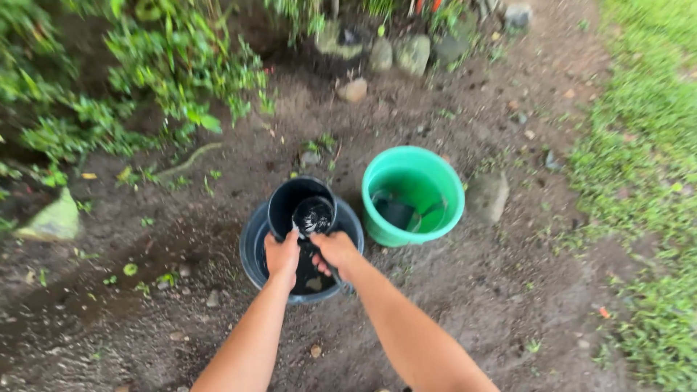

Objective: Watering various plants in a garden using a plastic dipper and buckets of water.

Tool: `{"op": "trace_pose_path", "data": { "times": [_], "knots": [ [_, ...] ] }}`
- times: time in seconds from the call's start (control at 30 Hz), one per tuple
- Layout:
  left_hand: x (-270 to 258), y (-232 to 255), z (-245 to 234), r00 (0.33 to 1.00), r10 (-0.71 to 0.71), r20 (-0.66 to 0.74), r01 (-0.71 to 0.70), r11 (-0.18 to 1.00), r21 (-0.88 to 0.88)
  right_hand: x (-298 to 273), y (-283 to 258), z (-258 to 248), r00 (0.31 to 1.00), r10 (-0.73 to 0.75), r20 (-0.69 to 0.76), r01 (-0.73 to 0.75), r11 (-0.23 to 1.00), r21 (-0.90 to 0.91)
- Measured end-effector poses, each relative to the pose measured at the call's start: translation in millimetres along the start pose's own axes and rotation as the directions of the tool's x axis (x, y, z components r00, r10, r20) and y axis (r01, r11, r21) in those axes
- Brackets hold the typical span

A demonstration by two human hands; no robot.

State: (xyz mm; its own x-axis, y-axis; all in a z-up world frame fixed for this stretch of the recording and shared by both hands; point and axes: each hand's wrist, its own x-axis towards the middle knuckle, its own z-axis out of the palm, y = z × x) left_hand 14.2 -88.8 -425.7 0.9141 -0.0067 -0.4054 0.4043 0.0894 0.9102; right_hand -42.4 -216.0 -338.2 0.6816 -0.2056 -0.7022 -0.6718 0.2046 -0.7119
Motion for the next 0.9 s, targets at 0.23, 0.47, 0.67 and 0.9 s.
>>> {"op": "trace_pose_path", "data": {
  "times": [0.23,0.47,0.67,0.9],
  "knots": [
    [6,-40,-18,0.989,0.139,-0.046,-0.091,0.832,0.547,104,69,-16,0.998,-0.061,0.033,0.066,0.976,-0.207],
    [6,-30,-23,0.981,-0.007,0.194,-0.17,0.453,0.875,100,56,1,0.965,-0.259,-0.033,0.081,0.421,-0.904],
    [14,-31,-28,0.987,-0.099,0.127,-0.063,0.486,0.872,124,83,24,0.95,-0.307,-0.061,-0.034,0.093,-0.995],
    [14,-29,-30,0.997,-0.044,0.069,-0.026,0.633,0.774,138,109,39,0.975,-0.224,-0.013,0.01,0.102,-0.995]
  ]
}}
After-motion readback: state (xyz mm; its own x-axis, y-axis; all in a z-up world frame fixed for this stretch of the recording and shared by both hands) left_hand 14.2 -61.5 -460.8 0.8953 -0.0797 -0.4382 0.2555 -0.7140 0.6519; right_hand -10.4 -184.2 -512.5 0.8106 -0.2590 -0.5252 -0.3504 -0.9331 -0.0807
